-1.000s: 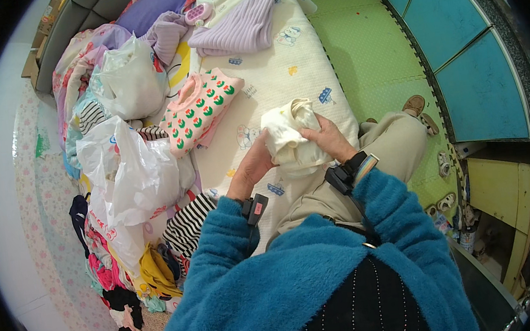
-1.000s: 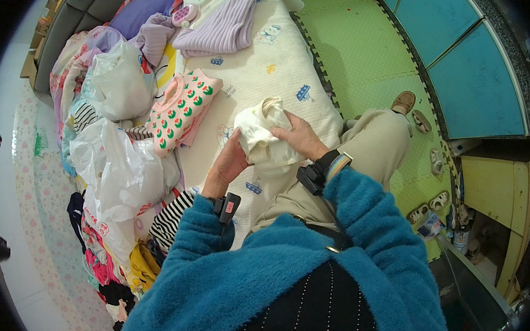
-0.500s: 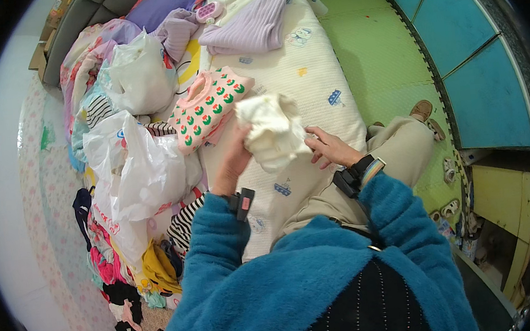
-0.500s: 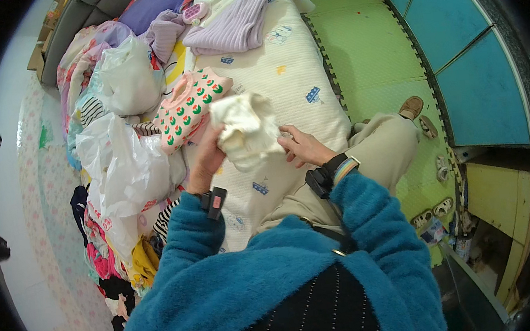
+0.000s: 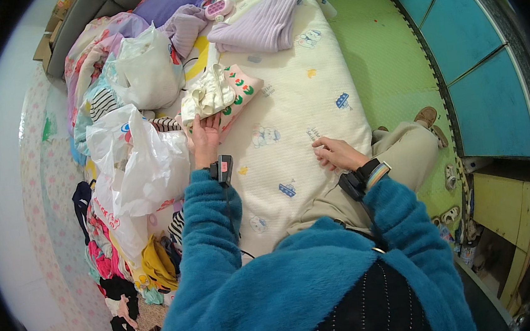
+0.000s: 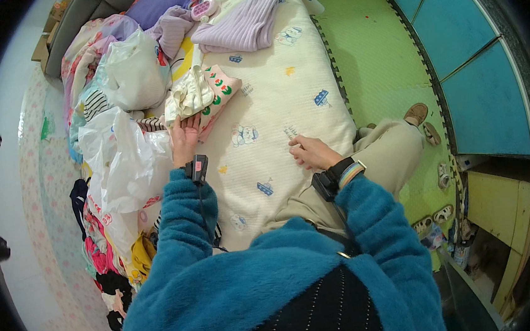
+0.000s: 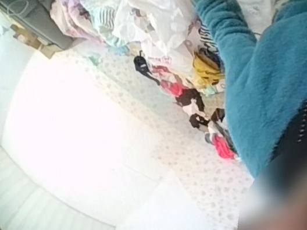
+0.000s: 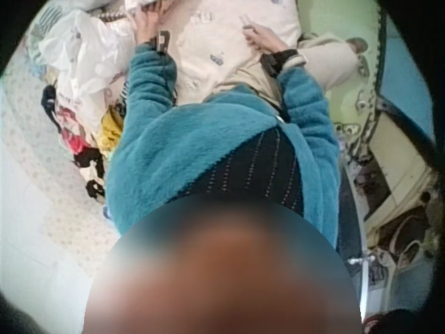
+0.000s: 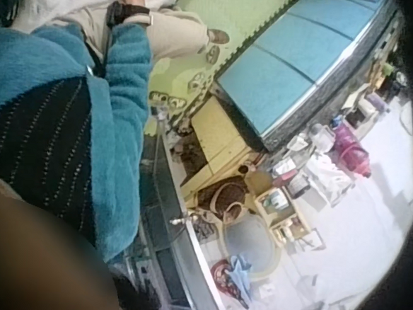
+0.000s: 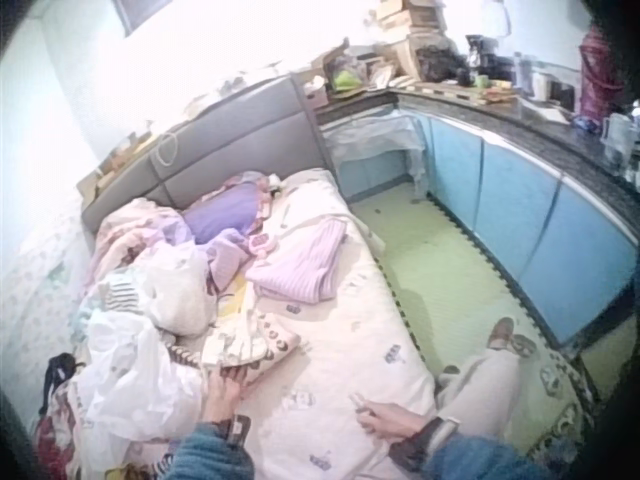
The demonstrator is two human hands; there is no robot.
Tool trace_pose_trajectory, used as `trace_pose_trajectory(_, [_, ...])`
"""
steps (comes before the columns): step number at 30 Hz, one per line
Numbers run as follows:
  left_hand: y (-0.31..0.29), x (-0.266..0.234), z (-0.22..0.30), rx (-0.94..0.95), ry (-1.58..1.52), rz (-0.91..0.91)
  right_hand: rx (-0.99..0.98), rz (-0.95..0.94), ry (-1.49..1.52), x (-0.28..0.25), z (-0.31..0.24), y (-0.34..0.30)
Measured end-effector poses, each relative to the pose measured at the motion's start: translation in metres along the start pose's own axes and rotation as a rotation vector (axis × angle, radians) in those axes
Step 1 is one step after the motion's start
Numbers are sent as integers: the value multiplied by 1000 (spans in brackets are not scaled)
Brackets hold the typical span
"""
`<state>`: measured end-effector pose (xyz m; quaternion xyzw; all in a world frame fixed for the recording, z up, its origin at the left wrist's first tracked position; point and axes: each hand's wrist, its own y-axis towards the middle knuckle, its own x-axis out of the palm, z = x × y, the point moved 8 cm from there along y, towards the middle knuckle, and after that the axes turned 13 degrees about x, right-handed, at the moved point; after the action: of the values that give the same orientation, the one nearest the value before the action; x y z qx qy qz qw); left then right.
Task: The person sits on the floor and folds various baby clothes on a bed, including a striped onesie, a white bodysuit, a pink cardigan, and a yellow jacket. Each item is smoothed, folded, and placed in a neat stack.
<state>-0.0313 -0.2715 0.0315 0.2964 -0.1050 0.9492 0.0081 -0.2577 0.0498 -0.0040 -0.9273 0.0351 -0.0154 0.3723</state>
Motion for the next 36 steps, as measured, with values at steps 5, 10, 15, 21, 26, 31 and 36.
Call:
trace_pose_trajectory(5, [1, -4, 2, -25, 24, -94, 15, 10, -42, 0, 2, 3])
trace_pose_trajectory(10, [-37, -6, 17, -68, 172, -119, 55, -25, 2, 1, 3, 3])
trace_pose_trajectory(15, [-112, 25, 101, 538, 925, -331, 84, -30, 29, 1, 7, 5])
trace_pose_trajectory(21, [-199, 74, 228, 1538, 1820, -161, 89, -35, 43, 1, 16, 13])
trace_pose_trajectory(26, [-167, 31, 273, 1070, 2388, 96, 77, -58, 74, 1, 18, 15])
trace_pose_trajectory(31, [-188, 27, 267, 1382, 2079, -46, 74, -40, 37, -1, 19, 14])
trace_pose_trajectory(36, [-201, 11, 300, 1428, 1890, 45, 107, -23, 1, -2, 19, 15])
